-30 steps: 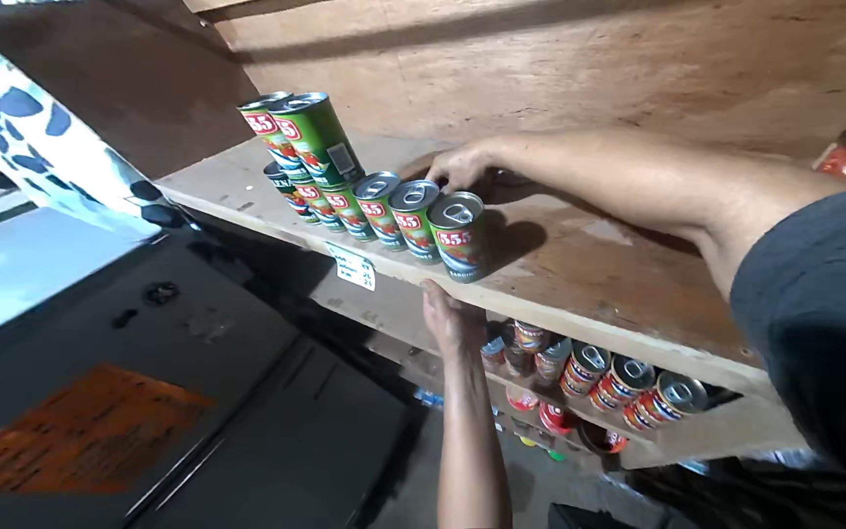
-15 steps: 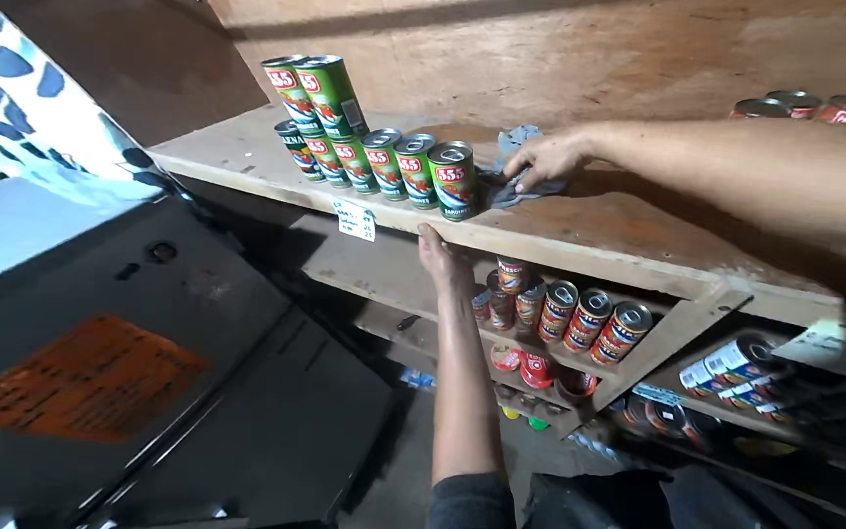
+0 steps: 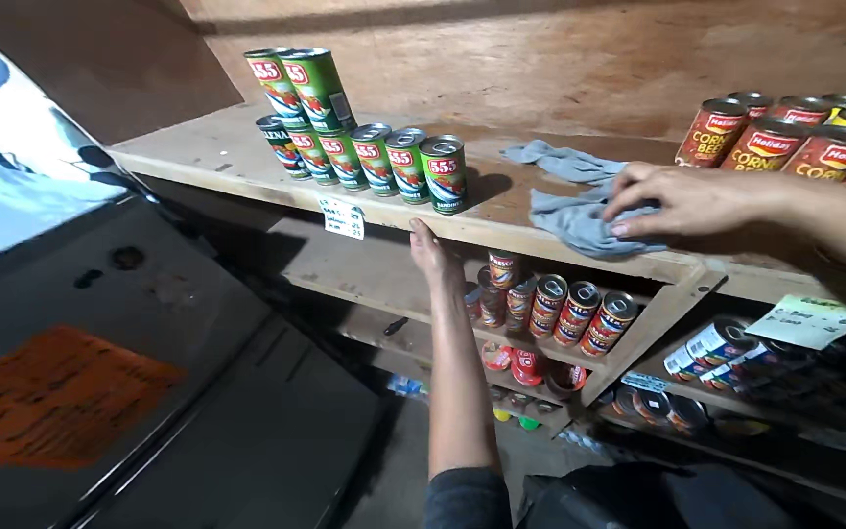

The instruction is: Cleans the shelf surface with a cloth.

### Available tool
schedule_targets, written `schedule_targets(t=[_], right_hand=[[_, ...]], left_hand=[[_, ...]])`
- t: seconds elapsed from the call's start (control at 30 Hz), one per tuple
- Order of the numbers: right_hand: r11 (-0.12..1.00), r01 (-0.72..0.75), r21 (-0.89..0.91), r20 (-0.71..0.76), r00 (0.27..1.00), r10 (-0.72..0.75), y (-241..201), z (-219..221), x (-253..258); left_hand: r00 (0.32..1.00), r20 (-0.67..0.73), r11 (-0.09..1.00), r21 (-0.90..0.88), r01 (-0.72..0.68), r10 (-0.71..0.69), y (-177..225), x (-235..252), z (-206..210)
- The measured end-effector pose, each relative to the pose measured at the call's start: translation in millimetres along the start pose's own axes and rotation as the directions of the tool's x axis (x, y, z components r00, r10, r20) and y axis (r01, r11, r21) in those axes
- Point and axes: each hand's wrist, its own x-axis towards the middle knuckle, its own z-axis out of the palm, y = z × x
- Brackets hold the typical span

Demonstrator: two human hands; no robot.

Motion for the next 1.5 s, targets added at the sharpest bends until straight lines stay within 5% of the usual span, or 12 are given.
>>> schedule_targets(t=[0.1, 0.17, 0.33, 0.47, 0.57, 0.67, 0.83, 1.0, 1.13, 1.37, 1.5], right_hand=[[0.96, -0.273, -0.065, -0.139, 0.955, 0.262, 17, 21, -10], [0.942, -0.331, -0.049, -0.171, 0.932, 0.319, 33, 35, 12], [0.973, -0.232, 0.022, -0.119, 0.965, 0.233, 11, 32, 141], [0.992, 0.059, 0.111, -0.183, 0.982, -0.038, -6, 50, 256], [0.996, 0.063, 0.065, -0.178, 0.983, -0.05, 1, 54, 301], [0.985, -0.171, -0.033, -0.184, 0.969, 0.162, 29, 41, 279], [0.818, -0.571, -0.06, -0.14, 0.817, 0.56, 133, 18, 171], [0.731, -0.68, -0.058, -0.154, 0.73, 0.666, 83, 8, 165], [0.771, -0.631, -0.088, -0.077, 0.776, 0.626, 53, 0, 207], [0.956, -0.29, 0.038, -0.094, 0.952, 0.292, 20, 34, 358], [0.982, -0.187, 0.026, -0.024, 0.982, 0.188, -11, 31, 412]], left_hand=[[1.0, 0.011, 1.0, 0.01, -0.003, 0.003, -1, -1, -1], [0.999, 0.044, 0.999, 0.035, 0.006, -0.007, -2, -5, -5], [0.999, 0.041, 1.0, 0.004, -0.027, 0.027, -12, 3, -7], [0.999, 0.026, 1.0, -0.011, -0.022, 0.022, -11, 4, -8], [1.0, 0.022, 0.999, -0.036, -0.016, 0.016, -10, 3, -7], [1.0, 0.026, 0.999, -0.037, 0.0, 0.001, -8, 1, -8], [0.999, 0.023, 0.998, -0.043, -0.042, 0.043, -9, 3, -7], [0.999, 0.011, 0.999, 0.008, -0.033, 0.033, -13, 6, -7], [0.998, -0.01, 0.998, -0.007, -0.061, 0.061, -15, 8, -5], [0.997, -0.035, 0.996, -0.045, -0.073, 0.072, -15, 4, -2], [0.995, -0.026, 0.993, -0.076, -0.094, 0.092, -17, 3, -5]])
